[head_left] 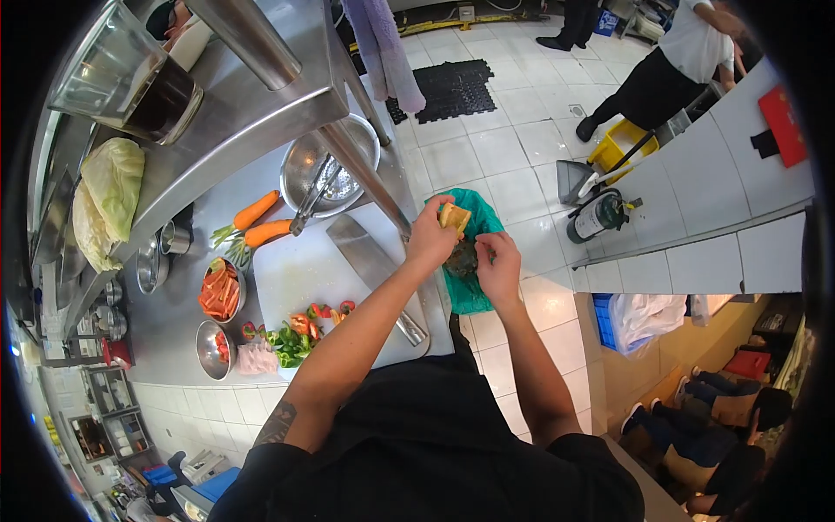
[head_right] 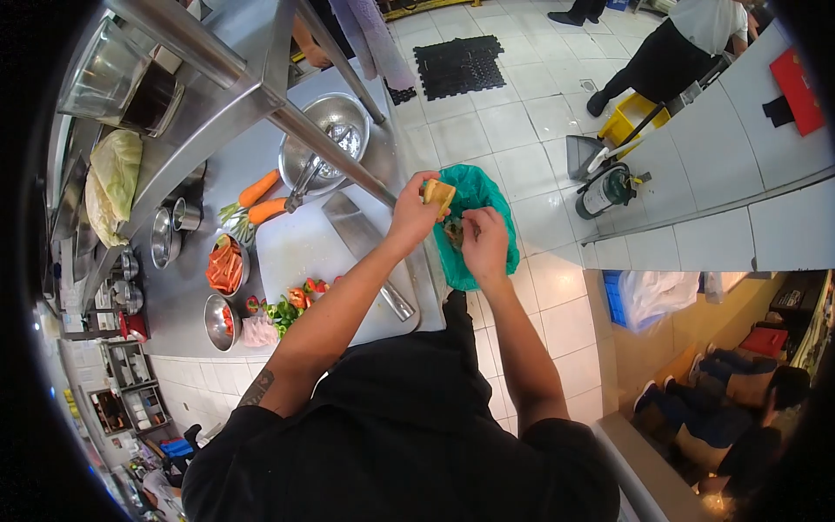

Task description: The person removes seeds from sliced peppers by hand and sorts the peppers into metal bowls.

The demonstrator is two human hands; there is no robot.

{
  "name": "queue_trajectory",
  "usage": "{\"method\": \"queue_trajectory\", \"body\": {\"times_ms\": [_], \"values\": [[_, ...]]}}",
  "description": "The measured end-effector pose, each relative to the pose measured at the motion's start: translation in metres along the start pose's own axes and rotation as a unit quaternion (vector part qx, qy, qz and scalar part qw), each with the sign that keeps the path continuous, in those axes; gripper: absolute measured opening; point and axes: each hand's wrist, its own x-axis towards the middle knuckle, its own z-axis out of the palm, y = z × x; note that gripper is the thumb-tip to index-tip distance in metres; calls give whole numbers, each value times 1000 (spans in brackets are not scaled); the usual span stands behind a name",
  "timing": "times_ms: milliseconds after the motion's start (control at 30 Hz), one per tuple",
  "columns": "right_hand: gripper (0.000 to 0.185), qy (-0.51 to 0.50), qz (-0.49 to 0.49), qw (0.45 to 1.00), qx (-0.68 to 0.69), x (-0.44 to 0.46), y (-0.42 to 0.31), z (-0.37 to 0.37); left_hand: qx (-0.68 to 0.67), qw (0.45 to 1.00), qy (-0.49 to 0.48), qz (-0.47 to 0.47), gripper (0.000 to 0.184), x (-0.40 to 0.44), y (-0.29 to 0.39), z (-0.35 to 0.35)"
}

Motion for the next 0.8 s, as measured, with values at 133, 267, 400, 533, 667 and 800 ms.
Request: {"method": "queue_trajectory", "body": {"times_ms": [133, 267, 400, 533, 667, 800], "values": [[32, 76, 80, 974, 196, 4, -50, 7, 107, 987, 23, 119, 24, 1, -4, 9], [29, 144, 22, 982, 118, 7, -32, 20, 190, 967, 38, 165, 15, -28, 18, 12], [21, 54, 68, 983, 160, 7, 6, 17, 176, 963, 32, 201, 12, -36, 20, 2], [19, 93, 98, 979, 150, 18, 10, 3, 165, 960, 81, 212, 12, -36, 20, -4], [23, 68, 63, 982, 166, 3, -26, 2, 234, 941, 98, 226, 11, -36, 14, 0], [74, -43, 248, 925, 285, -13, 42, 38, 145, 945, 33, 290, 12, -56, 11, 2]]}}
